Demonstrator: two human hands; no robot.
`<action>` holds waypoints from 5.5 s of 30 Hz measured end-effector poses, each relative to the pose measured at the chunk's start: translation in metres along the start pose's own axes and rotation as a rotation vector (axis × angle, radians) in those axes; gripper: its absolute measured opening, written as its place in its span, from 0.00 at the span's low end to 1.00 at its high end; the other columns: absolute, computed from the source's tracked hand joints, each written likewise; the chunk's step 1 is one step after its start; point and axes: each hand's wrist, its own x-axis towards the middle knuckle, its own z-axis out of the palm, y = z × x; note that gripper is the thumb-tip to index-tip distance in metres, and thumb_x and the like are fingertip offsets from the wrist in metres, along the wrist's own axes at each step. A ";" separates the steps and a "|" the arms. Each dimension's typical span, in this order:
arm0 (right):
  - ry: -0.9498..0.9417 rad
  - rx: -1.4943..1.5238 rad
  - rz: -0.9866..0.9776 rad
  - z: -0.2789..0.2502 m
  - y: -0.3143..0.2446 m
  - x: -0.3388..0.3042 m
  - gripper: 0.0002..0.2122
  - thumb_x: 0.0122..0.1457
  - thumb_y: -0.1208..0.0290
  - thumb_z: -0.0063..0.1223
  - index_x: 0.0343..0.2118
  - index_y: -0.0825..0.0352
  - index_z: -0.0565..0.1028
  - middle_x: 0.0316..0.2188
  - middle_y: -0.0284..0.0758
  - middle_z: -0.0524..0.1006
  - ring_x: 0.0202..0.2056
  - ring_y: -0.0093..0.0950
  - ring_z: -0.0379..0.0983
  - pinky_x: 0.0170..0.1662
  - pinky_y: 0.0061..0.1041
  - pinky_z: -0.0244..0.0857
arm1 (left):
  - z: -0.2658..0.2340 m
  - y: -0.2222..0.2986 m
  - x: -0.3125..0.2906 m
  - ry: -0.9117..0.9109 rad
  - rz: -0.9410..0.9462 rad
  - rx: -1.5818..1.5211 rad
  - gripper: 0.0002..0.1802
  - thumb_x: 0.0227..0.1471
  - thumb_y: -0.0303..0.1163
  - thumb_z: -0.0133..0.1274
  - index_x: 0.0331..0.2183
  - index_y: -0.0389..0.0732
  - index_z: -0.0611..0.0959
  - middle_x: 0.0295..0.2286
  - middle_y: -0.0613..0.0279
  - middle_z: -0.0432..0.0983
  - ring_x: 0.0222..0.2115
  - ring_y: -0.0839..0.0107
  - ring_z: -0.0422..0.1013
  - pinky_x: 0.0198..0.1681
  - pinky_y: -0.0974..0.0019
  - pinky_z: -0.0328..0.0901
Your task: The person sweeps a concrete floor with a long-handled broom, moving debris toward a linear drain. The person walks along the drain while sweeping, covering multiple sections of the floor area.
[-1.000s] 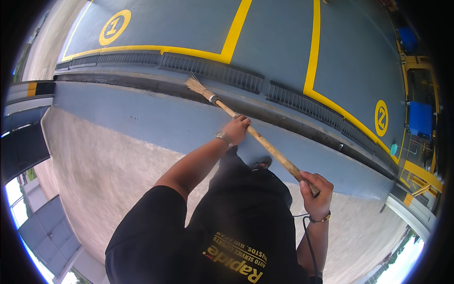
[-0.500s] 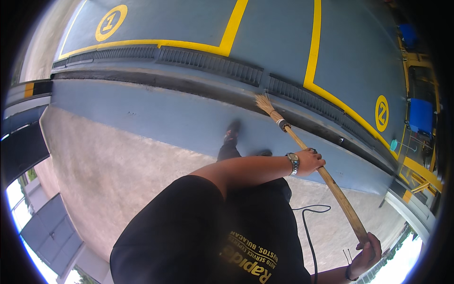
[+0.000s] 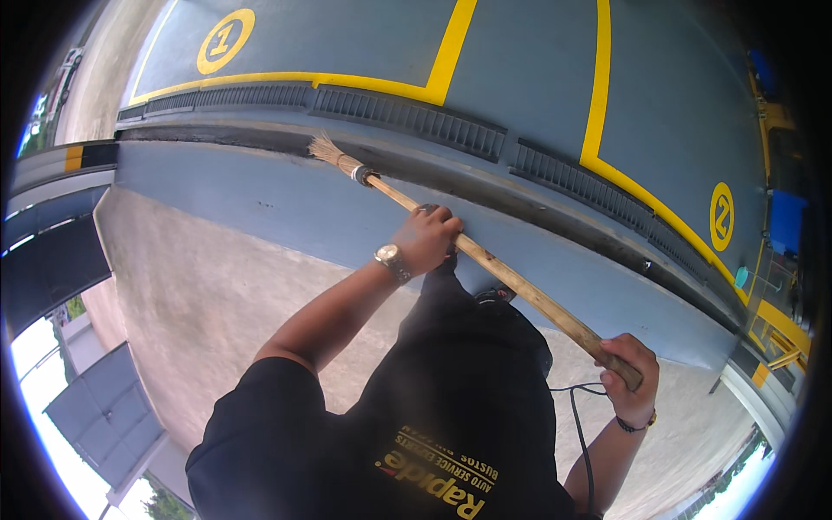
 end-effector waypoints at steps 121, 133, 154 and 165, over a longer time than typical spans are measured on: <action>-1.246 -0.856 -0.697 0.298 0.037 0.259 0.20 0.49 0.54 0.65 0.41 0.60 0.81 0.35 0.38 0.80 0.38 0.43 0.78 0.42 0.41 0.72 | -0.188 0.136 -0.170 0.854 0.266 -1.014 0.16 0.45 0.37 0.65 0.21 0.43 0.73 0.12 0.66 0.65 0.14 0.70 0.61 0.22 0.64 0.55; -0.509 -0.627 -0.334 0.449 0.060 0.208 0.12 0.49 0.65 0.59 0.35 0.64 0.78 0.39 0.45 0.76 0.38 0.46 0.78 0.43 0.43 0.73 | -0.265 0.087 -0.310 1.280 0.106 -0.960 0.20 0.50 0.43 0.64 0.24 0.49 0.68 0.17 0.72 0.63 0.18 0.76 0.59 0.28 0.68 0.54; -0.789 -0.625 -0.255 0.561 0.149 0.443 0.13 0.58 0.66 0.53 0.44 0.65 0.76 0.49 0.42 0.75 0.48 0.43 0.76 0.50 0.42 0.73 | -0.209 -0.003 -0.194 1.083 -0.381 -0.617 0.11 0.45 0.31 0.59 0.25 0.47 0.71 0.23 0.65 0.69 0.28 0.65 0.68 0.52 0.50 0.62; -0.714 -0.714 0.088 0.414 0.232 0.336 0.15 0.53 0.68 0.58 0.43 0.62 0.75 0.49 0.42 0.73 0.46 0.45 0.76 0.49 0.43 0.71 | -0.228 -0.029 -0.163 0.686 -0.196 -1.096 0.10 0.43 0.23 0.61 0.24 0.41 0.74 0.21 0.60 0.71 0.25 0.61 0.67 0.39 0.52 0.63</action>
